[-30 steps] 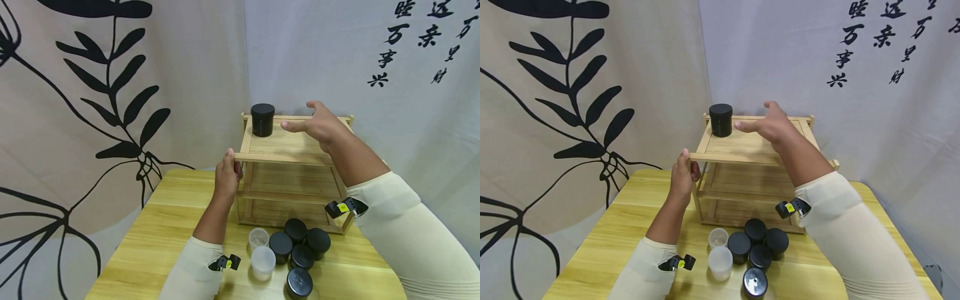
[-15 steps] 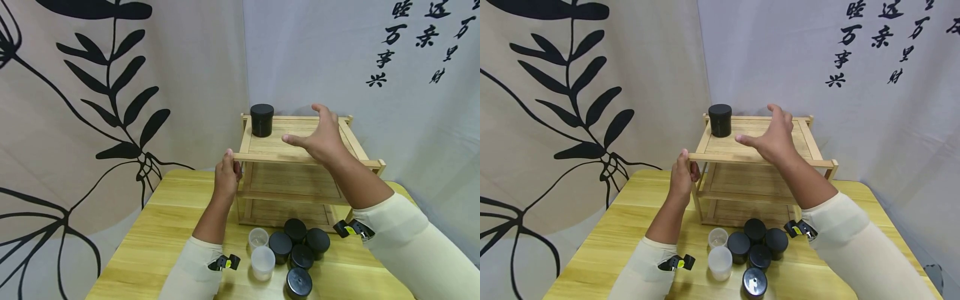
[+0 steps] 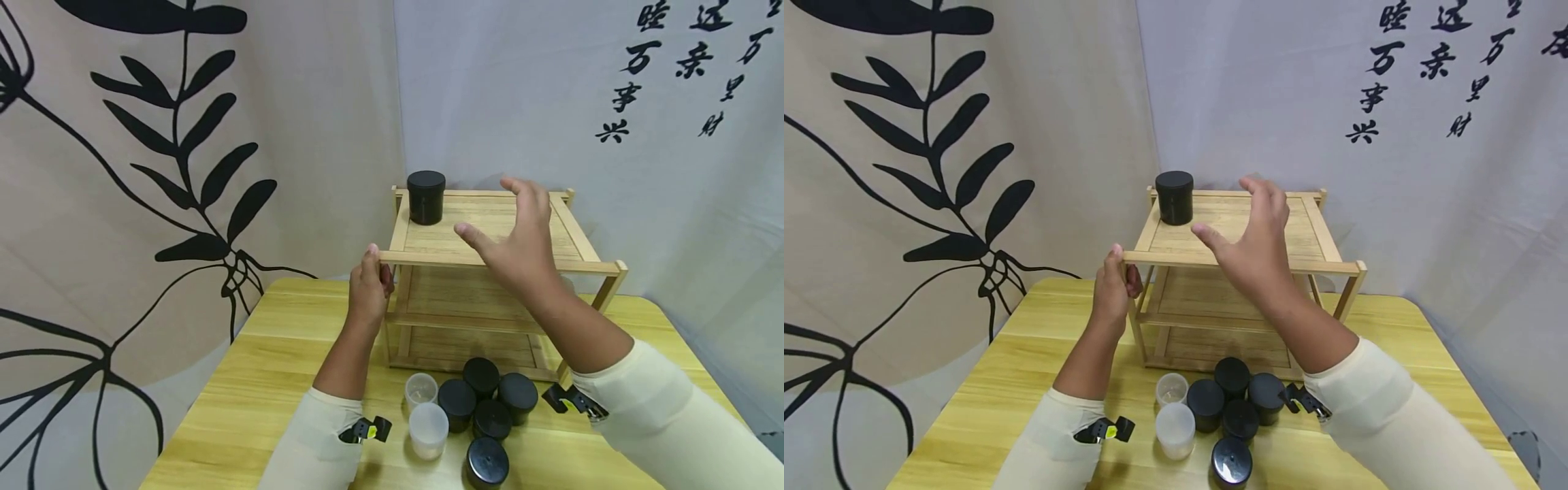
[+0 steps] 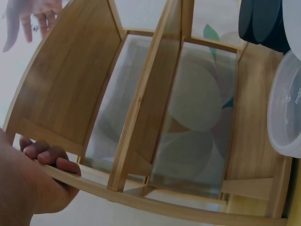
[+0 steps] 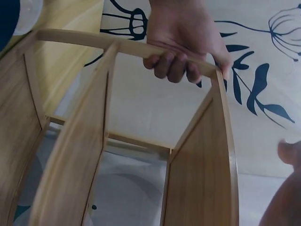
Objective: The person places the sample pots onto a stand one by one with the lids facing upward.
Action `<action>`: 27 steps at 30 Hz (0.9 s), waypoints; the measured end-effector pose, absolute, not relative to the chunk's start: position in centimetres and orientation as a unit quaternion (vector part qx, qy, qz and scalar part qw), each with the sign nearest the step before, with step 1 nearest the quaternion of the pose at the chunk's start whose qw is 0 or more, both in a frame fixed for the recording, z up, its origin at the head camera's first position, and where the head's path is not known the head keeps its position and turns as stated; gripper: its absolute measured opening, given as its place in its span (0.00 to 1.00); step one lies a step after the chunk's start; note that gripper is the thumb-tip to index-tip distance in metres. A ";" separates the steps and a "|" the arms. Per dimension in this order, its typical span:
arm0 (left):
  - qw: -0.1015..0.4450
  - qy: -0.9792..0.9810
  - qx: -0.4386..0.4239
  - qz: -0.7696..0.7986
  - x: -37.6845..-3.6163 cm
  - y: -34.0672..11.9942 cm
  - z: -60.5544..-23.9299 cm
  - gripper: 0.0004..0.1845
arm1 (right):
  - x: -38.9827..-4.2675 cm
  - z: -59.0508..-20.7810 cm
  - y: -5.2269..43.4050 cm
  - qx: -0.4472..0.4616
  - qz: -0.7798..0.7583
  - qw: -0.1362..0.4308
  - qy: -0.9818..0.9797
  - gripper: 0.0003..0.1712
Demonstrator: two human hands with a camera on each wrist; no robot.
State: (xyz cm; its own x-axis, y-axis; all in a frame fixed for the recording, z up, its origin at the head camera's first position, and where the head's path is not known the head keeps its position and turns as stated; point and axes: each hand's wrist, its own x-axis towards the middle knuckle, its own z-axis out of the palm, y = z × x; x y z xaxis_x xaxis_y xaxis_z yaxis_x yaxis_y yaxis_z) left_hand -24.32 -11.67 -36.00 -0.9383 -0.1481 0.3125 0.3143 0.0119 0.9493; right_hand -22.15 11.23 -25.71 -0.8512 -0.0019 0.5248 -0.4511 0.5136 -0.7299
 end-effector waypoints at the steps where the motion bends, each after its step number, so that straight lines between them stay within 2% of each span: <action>1: 0.165 -0.691 -0.060 -0.701 -24.3 -11.7 -36.0 0.33 | -22.0 -25.9 11.1 0.141 0.478 0.245 -0.831 0.50; 5: 0.164 -0.687 -0.060 -0.705 -24.3 -11.6 -36.1 0.33 | -21.5 -26.7 10.9 0.164 0.492 0.277 -0.809 0.43; 19: 0.168 -0.684 -0.052 -0.708 -24.3 -11.7 -36.0 0.32 | -20.5 -28.9 11.1 0.222 0.471 0.349 -0.779 0.31; 27: 0.169 -0.684 -0.049 -0.708 -24.3 -11.6 -36.0 0.32 | -20.5 -30.2 11.7 0.260 0.450 0.395 -0.757 0.31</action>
State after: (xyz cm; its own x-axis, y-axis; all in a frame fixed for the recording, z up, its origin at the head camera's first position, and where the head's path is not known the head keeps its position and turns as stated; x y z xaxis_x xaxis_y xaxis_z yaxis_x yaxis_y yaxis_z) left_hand -24.31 -11.59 -36.03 -0.9383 -0.1712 0.3004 0.3060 -0.0069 0.9520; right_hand -20.52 11.67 -30.18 -0.5518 -0.0382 0.8331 -0.7504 0.4588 -0.4759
